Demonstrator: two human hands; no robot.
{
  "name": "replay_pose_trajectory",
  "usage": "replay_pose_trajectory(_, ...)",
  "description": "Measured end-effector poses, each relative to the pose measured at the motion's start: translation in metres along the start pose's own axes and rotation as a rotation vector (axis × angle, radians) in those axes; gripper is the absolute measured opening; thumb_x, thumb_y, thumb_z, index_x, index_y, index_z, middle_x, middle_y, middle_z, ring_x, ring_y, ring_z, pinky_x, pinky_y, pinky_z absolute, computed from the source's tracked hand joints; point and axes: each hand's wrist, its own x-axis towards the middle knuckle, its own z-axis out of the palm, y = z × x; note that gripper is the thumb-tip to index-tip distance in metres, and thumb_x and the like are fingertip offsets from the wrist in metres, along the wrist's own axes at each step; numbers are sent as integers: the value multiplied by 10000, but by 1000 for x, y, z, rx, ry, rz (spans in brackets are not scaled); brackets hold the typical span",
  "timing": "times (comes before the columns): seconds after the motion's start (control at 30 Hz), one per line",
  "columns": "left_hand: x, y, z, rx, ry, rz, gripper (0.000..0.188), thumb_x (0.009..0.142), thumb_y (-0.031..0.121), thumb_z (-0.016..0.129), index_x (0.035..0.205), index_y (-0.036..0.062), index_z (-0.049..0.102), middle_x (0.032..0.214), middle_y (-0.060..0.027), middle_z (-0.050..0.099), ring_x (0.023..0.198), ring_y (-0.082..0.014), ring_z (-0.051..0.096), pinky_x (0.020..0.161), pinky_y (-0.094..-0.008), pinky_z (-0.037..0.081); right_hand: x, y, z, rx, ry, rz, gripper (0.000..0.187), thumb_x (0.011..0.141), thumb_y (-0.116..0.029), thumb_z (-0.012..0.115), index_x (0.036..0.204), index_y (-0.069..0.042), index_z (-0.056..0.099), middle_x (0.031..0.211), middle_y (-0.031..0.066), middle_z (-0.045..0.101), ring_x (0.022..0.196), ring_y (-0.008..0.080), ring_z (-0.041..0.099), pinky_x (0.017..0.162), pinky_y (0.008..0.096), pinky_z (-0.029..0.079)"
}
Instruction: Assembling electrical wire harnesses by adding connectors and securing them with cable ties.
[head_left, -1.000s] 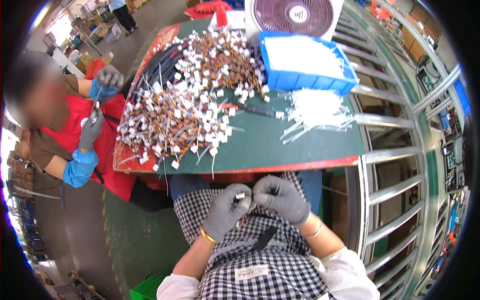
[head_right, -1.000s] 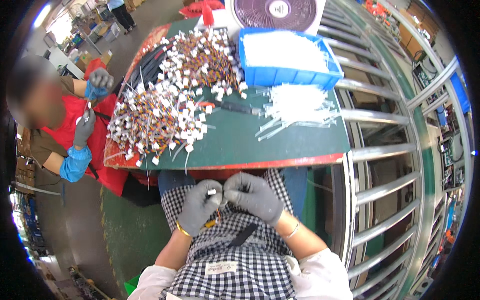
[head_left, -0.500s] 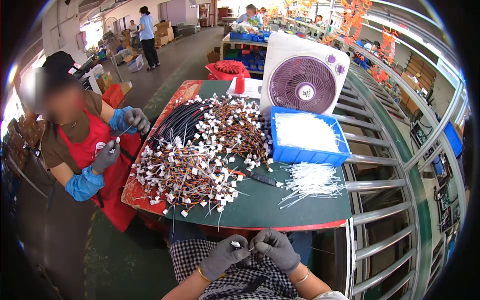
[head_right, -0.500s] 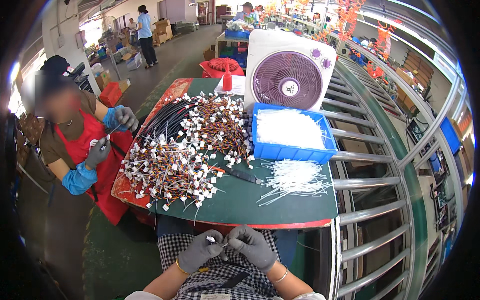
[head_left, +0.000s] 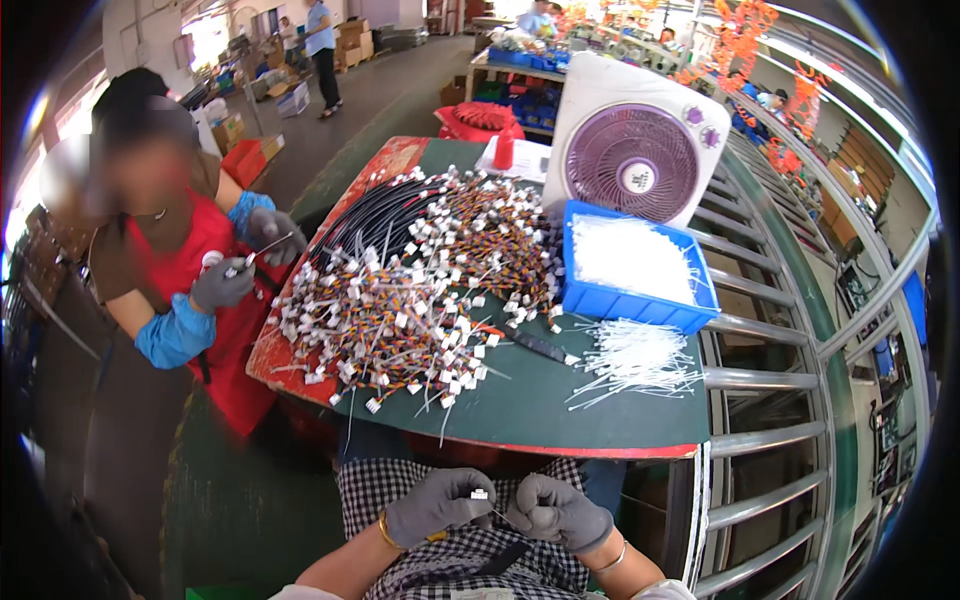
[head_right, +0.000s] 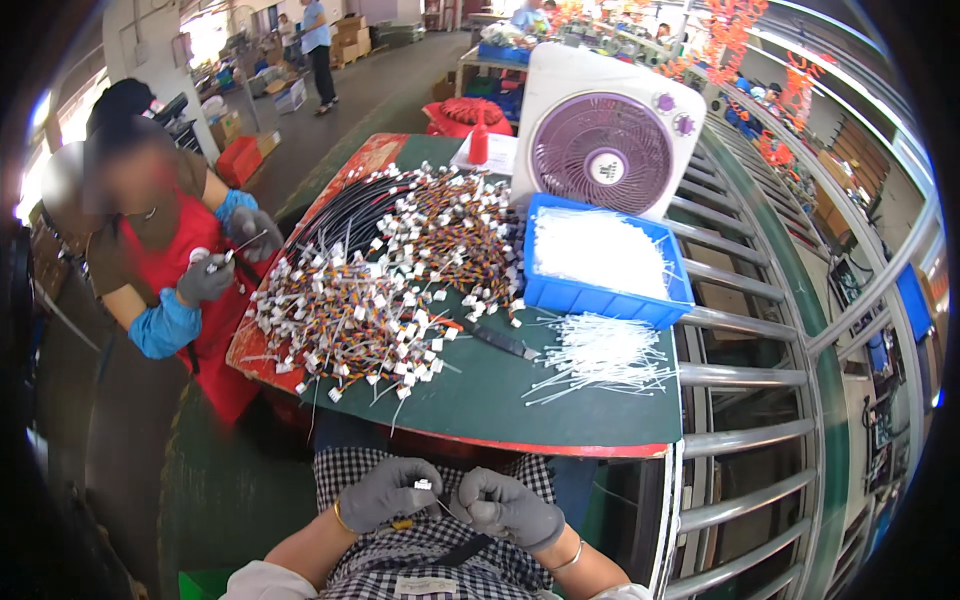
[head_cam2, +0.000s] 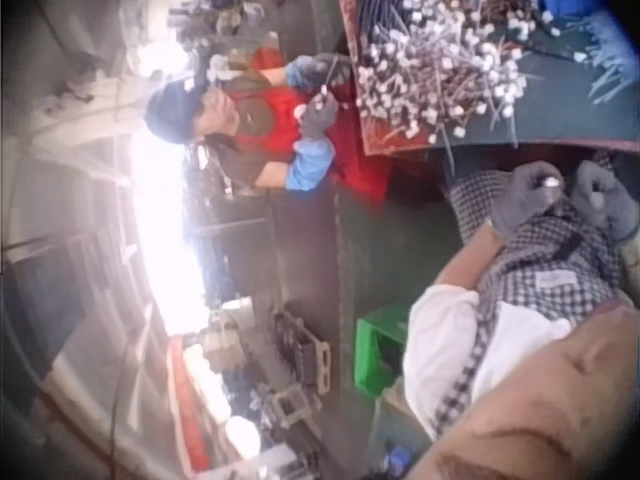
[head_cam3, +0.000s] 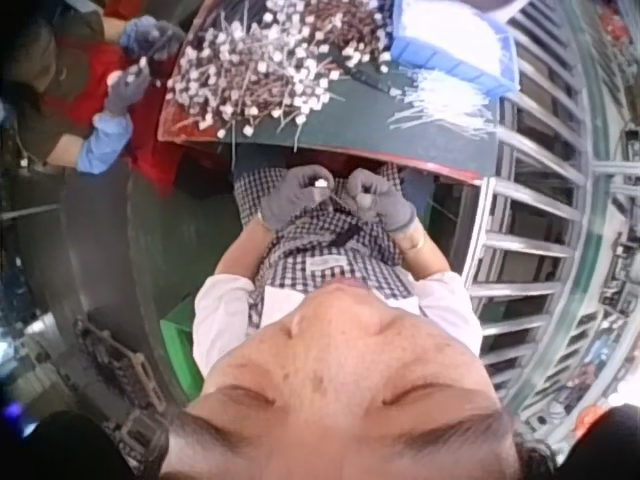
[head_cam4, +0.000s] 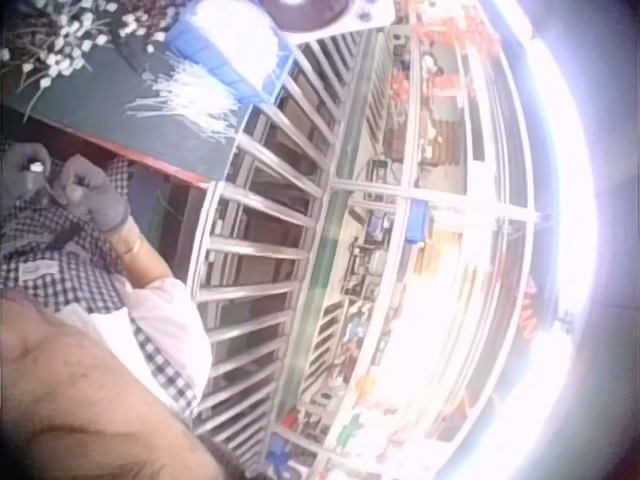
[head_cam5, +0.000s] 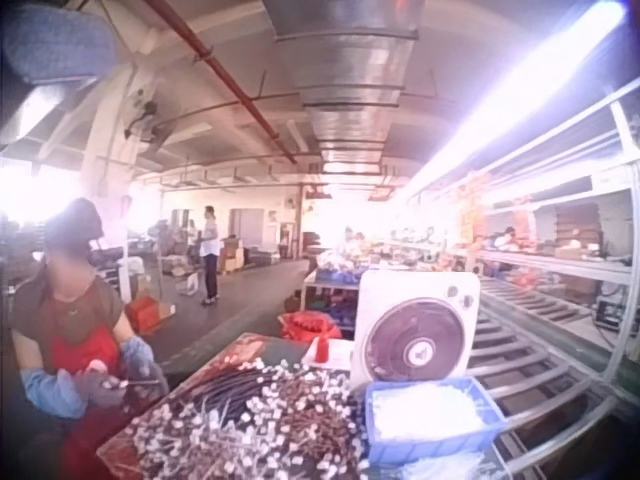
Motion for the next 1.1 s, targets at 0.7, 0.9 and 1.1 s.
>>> replay_pose_trajectory(0.7, 52, 187, -90, 1863, 730, 1020, 200, 860, 172, 694, 1037, 79, 685, 1061, -77, 679, 1004, -252, 649, 904, -391, 490, 24, -55, -45, -760, 607, -580, 115, 946, -110, 648, 1002, -11, 629, 874, 12, 617, 698, 64, 519, 630, 221, 440)
replay_pose_trajectory(0.9, 142, 191, -76, 1734, 559, 945, 170, 860, 213, 667, 992, 109, 689, 1066, -49, 661, 1013, -270, 619, 914, -419, 458, 23, -56, -46, -803, 619, -554, 94, 936, -85, 654, 973, 0, 636, 873, 14, 619, 712, 68, 530, 648, 227, 455)
replay_pose_trajectory(1.1, 224, 169, -56, 2323, 418, 196, 293, 908, 423, 618, 1006, 169, 727, 1119, -37, 659, 1073, -220, 614, 957, -409, 402, 28, -50, -53, -831, 658, -592, 91, 923, -61, 656, 975, 13, 642, 864, 30, 630, 708, 76, 550, 641, 234, 465)
